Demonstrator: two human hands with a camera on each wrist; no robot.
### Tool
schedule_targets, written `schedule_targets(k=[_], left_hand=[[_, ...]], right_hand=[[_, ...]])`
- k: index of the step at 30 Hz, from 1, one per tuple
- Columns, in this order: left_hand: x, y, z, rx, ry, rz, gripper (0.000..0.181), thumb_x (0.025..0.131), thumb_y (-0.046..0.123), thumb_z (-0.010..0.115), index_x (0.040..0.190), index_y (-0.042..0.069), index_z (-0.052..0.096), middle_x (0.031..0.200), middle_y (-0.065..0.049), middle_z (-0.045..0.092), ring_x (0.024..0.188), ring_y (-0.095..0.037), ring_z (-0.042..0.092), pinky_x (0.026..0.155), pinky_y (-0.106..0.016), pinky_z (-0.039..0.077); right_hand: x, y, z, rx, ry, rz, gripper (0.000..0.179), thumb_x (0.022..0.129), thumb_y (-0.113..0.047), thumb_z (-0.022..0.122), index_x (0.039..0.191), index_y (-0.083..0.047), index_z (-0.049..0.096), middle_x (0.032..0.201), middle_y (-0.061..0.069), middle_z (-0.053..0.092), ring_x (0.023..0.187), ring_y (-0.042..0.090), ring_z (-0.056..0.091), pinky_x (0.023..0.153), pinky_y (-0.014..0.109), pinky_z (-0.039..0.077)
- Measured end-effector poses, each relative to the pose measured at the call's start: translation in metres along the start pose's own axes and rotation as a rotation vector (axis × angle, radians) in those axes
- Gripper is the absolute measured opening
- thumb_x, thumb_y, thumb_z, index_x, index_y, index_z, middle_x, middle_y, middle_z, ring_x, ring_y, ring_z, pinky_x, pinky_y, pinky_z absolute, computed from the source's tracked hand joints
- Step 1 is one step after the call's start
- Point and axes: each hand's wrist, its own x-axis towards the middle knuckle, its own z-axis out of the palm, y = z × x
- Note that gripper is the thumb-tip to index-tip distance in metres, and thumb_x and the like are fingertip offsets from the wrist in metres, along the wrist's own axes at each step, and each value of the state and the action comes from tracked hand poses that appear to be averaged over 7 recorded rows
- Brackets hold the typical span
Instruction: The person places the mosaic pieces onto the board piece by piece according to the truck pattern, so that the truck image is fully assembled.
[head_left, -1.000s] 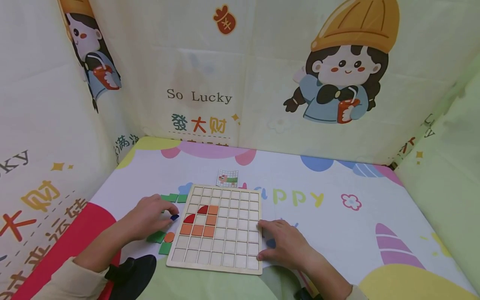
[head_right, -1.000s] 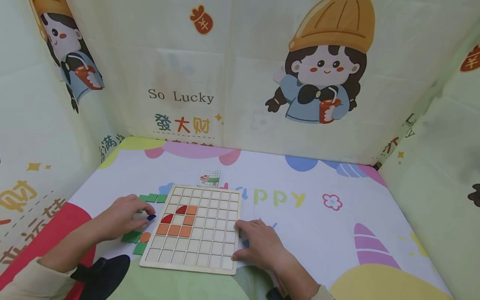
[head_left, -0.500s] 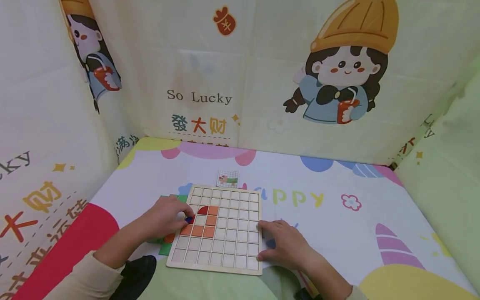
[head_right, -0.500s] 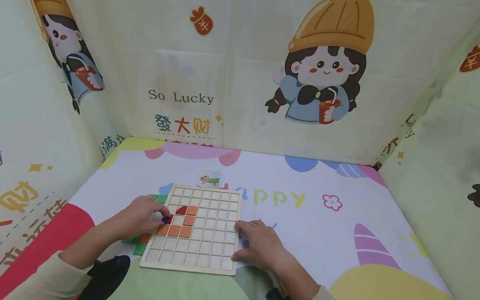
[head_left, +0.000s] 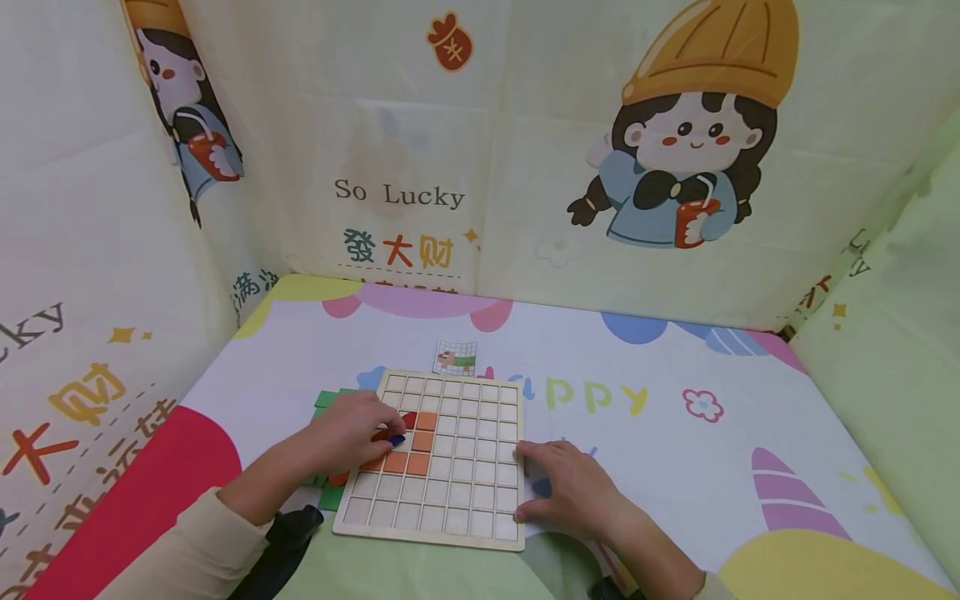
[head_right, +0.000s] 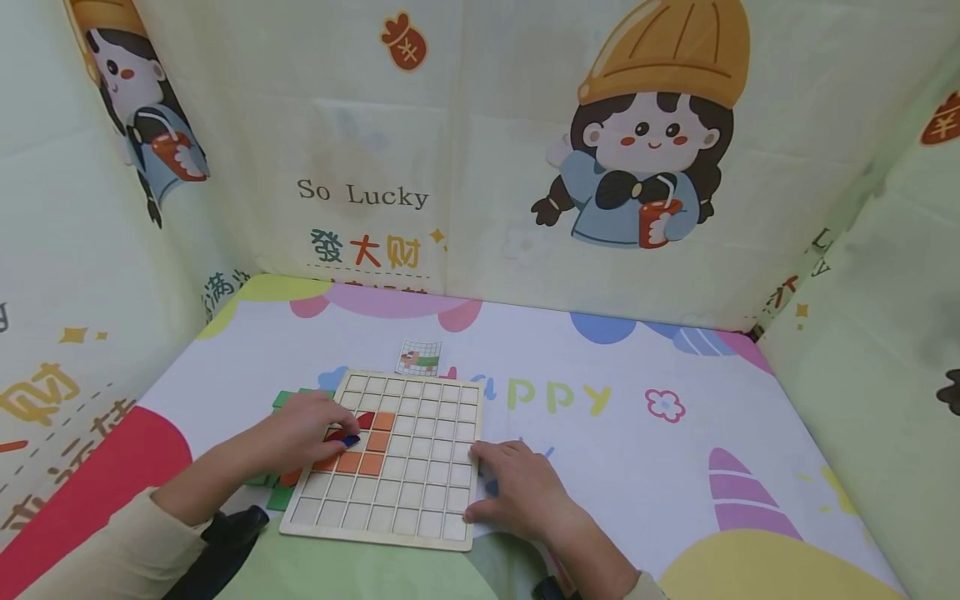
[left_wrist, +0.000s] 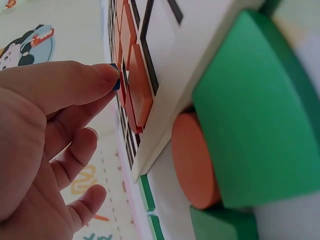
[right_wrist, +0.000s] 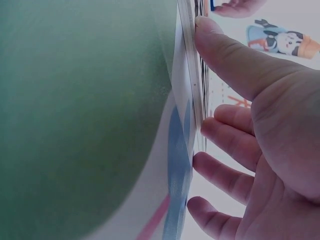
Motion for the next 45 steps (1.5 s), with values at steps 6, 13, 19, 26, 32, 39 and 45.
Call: schedule_targets(k=[6, 13, 19, 26, 32, 39, 45], left_hand=[[0.0024, 0.0013, 0.0017, -0.006, -0.010, 0.024, 0.017, 0.084, 0.013, 0.080, 0.100, 0.018, 0.078, 0.086, 0.014, 0.063, 0.085, -0.012, 0.048, 0.073, -0.034, 0.045], [0.0034, 0.0021, 0.0018, -0.013, -0.021, 0.028, 0.016, 0.086, 0.010, 0.078, 0.100, 0.017, 0.078, 0.085, 0.014, 0.062, 0.085, -0.012, 0.048, 0.074, -0.035, 0.044], [0.0030, 0.0017, 0.0018, -0.021, -0.024, 0.032, 0.015, 0.086, 0.011, 0.078, 0.100, 0.017, 0.078, 0.086, 0.013, 0.062, 0.085, -0.012, 0.048, 0.072, -0.034, 0.044], [0.0024, 0.0044, -0.0008, -0.040, -0.029, -0.007, 0.017, 0.087, 0.008, 0.077, 0.101, 0.016, 0.078, 0.092, 0.011, 0.066, 0.090, -0.015, 0.051, 0.078, -0.037, 0.046], [0.0023, 0.0039, -0.0014, -0.041, -0.030, 0.000, 0.016, 0.086, 0.007, 0.077, 0.099, 0.016, 0.078, 0.090, 0.012, 0.065, 0.089, -0.015, 0.050, 0.077, -0.037, 0.046], [0.0020, 0.0007, -0.0005, -0.007, -0.009, 0.049, 0.014, 0.086, 0.007, 0.075, 0.098, 0.015, 0.078, 0.090, 0.012, 0.067, 0.088, -0.015, 0.051, 0.077, -0.037, 0.046], [0.0007, 0.0016, -0.0013, -0.021, -0.011, 0.037, 0.015, 0.087, 0.007, 0.075, 0.098, 0.016, 0.078, 0.090, 0.013, 0.066, 0.088, -0.014, 0.051, 0.077, -0.038, 0.045]], right_hand=[[-0.0008, -0.0002, -0.0006, -0.007, 0.000, -0.005, 0.075, 0.072, -0.046, 0.087, 0.132, -0.011, 0.059, 0.126, 0.005, 0.066, 0.118, 0.030, 0.056, 0.094, 0.052, 0.046], [-0.0003, 0.0002, -0.0010, -0.011, -0.001, -0.009, 0.076, 0.072, -0.046, 0.086, 0.133, -0.010, 0.059, 0.127, 0.006, 0.065, 0.119, 0.030, 0.055, 0.094, 0.052, 0.046], [-0.0002, -0.0003, -0.0015, -0.004, -0.012, -0.002, 0.075, 0.073, -0.044, 0.087, 0.133, -0.010, 0.058, 0.127, 0.007, 0.065, 0.120, 0.031, 0.055, 0.096, 0.053, 0.045], [-0.0004, -0.0011, -0.0022, -0.005, -0.013, -0.001, 0.075, 0.073, -0.044, 0.087, 0.133, -0.010, 0.059, 0.128, 0.007, 0.065, 0.120, 0.031, 0.055, 0.095, 0.053, 0.045], [-0.0009, -0.0022, -0.0031, 0.004, -0.015, 0.002, 0.075, 0.072, -0.042, 0.087, 0.134, -0.010, 0.059, 0.128, 0.007, 0.065, 0.119, 0.031, 0.055, 0.094, 0.053, 0.045], [-0.0013, -0.0020, -0.0034, 0.023, -0.016, 0.004, 0.075, 0.072, -0.041, 0.087, 0.134, -0.009, 0.059, 0.130, 0.008, 0.064, 0.121, 0.032, 0.054, 0.094, 0.056, 0.044], [-0.0012, -0.0017, -0.0033, 0.019, -0.015, 0.002, 0.075, 0.072, -0.042, 0.087, 0.134, -0.009, 0.059, 0.130, 0.007, 0.064, 0.121, 0.032, 0.055, 0.094, 0.056, 0.044]])
